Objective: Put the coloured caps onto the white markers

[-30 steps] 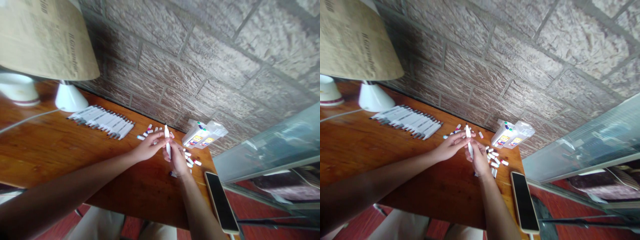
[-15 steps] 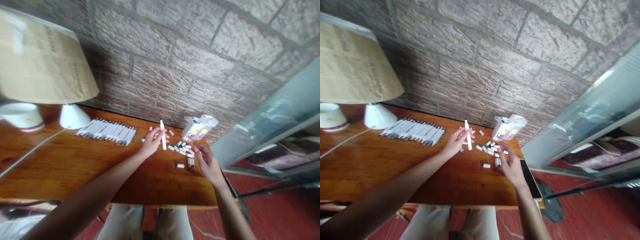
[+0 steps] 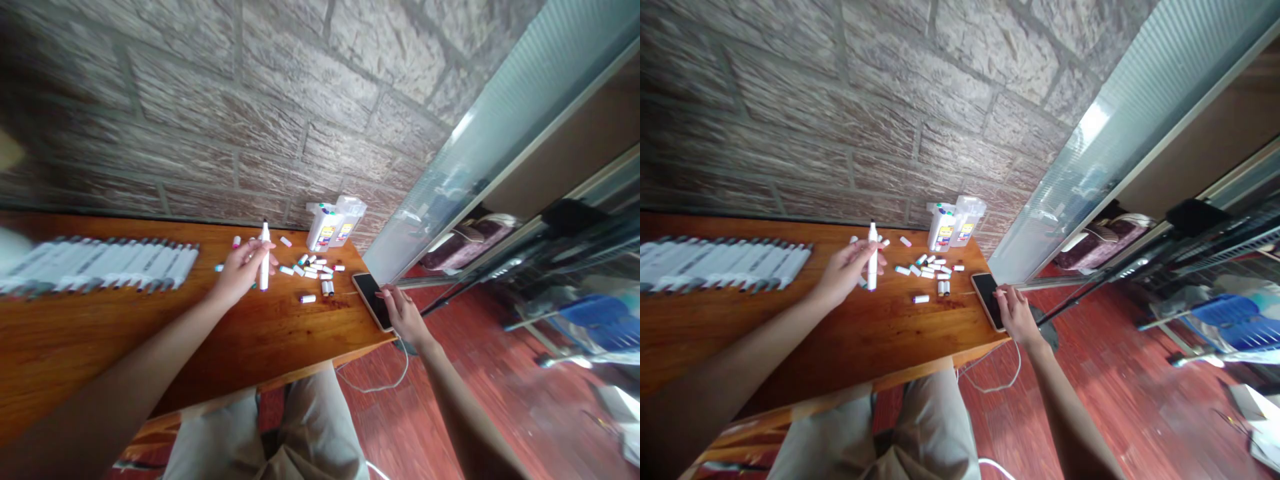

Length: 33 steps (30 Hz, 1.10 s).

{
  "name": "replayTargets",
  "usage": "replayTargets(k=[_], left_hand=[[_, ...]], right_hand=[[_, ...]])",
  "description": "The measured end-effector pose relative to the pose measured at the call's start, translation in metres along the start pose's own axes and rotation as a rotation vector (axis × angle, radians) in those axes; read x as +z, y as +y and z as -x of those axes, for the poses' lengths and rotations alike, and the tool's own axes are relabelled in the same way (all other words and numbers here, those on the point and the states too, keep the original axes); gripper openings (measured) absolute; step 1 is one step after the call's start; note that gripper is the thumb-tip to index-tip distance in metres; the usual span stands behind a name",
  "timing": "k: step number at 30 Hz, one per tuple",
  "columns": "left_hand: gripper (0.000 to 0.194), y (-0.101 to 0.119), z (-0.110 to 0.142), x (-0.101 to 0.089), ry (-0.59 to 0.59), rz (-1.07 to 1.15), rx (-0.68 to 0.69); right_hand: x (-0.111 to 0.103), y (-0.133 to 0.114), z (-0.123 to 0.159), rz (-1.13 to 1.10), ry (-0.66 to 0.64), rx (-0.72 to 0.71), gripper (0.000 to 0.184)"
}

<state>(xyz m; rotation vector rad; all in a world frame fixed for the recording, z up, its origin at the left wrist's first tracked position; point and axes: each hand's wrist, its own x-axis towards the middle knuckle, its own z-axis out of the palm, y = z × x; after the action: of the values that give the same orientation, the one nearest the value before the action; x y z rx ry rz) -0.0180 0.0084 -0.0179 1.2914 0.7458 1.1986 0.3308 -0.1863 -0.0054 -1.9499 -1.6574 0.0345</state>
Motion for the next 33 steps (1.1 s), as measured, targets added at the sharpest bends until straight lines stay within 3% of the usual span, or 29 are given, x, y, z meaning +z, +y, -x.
replayTargets(k=[3,8,12,15,17,22,26,29,33], left_hand=[[0.075,0.004,0.002,0.001,0.019,-0.003,-0.026],[0.079,0.011,0.002,0.002,0.059,-0.003,-0.070],[0.078,0.010,0.000,0.002,0.066,-0.018,-0.069],[0.075,0.007,0.000,0.001,0.053,-0.040,-0.040],[0.074,0.005,0.000,0.000,0.038,-0.043,-0.035],[0.072,0.004,0.000,0.000,0.020,-0.025,-0.038],[0.069,0.007,0.000,0.001,0.017,0.014,-0.050],[0.063,0.009,0.001,0.002,0.007,0.025,-0.047],[0.066,0.008,0.005,0.003,-0.049,0.011,-0.048]], right_hand=[[-0.009,-0.003,-0.004,-0.018,0.009,0.035,0.051],[-0.016,-0.022,-0.011,-0.091,0.159,0.108,0.044],[0.019,-0.059,-0.015,-0.131,-0.041,-0.115,0.032],[0.056,-0.087,-0.020,-0.099,-0.153,-0.303,0.040],[0.076,-0.099,-0.025,-0.059,-0.207,-0.338,0.045],[0.098,-0.105,-0.036,-0.074,-0.351,-0.354,0.019],[0.094,-0.120,-0.060,-0.351,-0.297,-0.313,0.015],[0.092,-0.148,-0.100,-0.694,-0.154,-0.166,0.028],[0.101,-0.185,-0.150,-1.253,-0.146,0.044,0.042]])
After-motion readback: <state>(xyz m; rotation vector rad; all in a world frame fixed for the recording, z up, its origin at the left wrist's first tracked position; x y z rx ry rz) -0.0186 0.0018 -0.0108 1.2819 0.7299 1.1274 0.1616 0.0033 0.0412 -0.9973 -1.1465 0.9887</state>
